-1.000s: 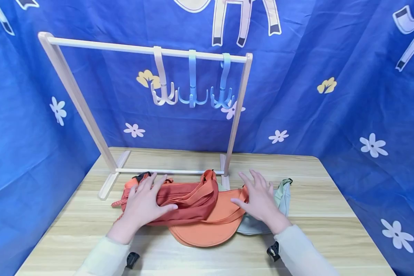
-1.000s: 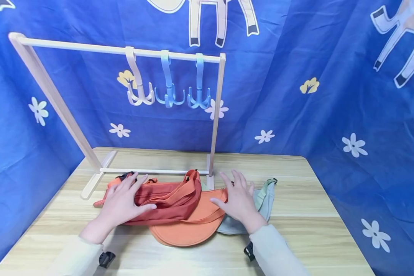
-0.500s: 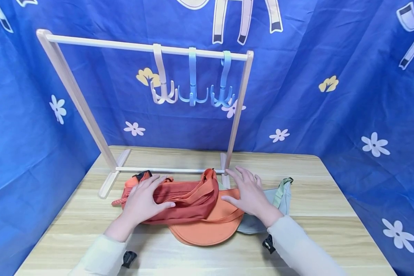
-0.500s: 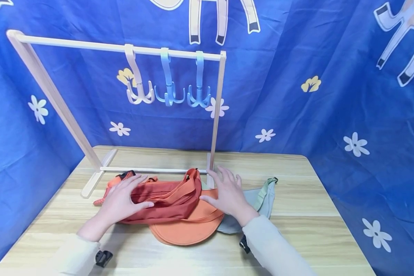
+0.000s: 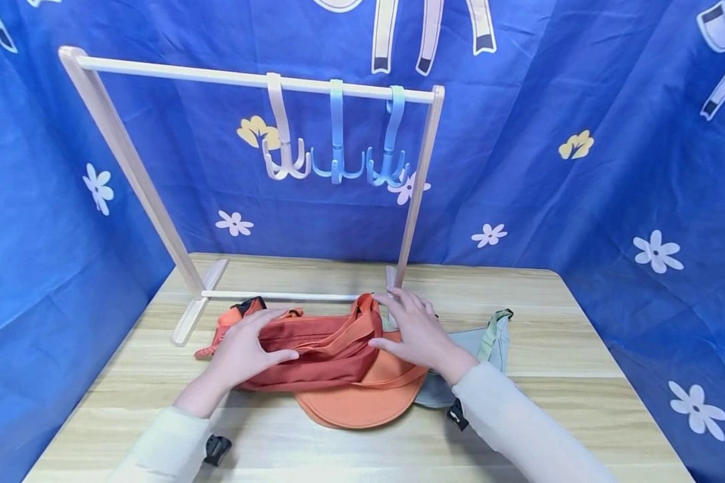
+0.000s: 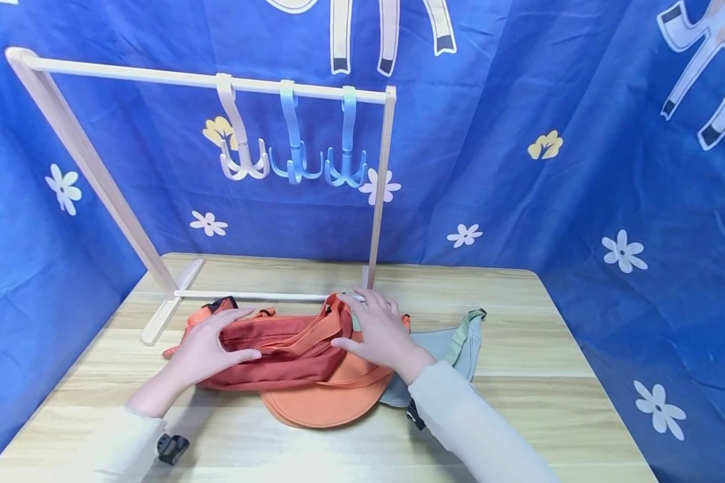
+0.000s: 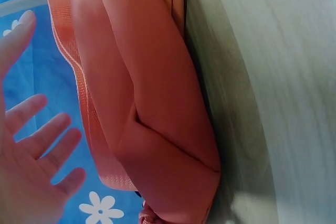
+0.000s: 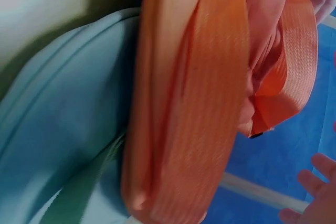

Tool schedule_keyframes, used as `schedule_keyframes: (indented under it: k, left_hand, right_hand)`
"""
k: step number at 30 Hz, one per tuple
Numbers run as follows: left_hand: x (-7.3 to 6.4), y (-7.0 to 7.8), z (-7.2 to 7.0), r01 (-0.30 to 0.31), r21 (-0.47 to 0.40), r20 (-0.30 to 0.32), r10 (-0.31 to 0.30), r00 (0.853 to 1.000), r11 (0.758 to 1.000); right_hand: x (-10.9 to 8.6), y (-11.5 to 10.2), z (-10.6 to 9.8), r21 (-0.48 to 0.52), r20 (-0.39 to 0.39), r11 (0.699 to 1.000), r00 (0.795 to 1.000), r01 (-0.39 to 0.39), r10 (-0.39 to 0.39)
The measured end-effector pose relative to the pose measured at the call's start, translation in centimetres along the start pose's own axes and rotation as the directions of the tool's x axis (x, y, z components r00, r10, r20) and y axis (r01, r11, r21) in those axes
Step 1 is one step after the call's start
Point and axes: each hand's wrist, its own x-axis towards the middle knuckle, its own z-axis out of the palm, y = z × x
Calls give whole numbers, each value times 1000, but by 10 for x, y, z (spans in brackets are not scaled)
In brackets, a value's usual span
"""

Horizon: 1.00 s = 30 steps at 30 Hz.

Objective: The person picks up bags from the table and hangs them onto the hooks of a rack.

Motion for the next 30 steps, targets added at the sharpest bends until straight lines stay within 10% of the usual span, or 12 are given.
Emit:
schedule_keyframes:
  k: [16, 30]
  left_hand:
    - [1, -11, -4, 86, -189, 73, -74, 995, 978]
    - [2, -19, 4, 27, -276, 107, 2, 994, 961]
  right_hand:
    - [24, -27, 8, 46, 96, 993, 989, 110, -114]
    - [37, -45, 26, 112, 170, 983, 971, 148, -165]
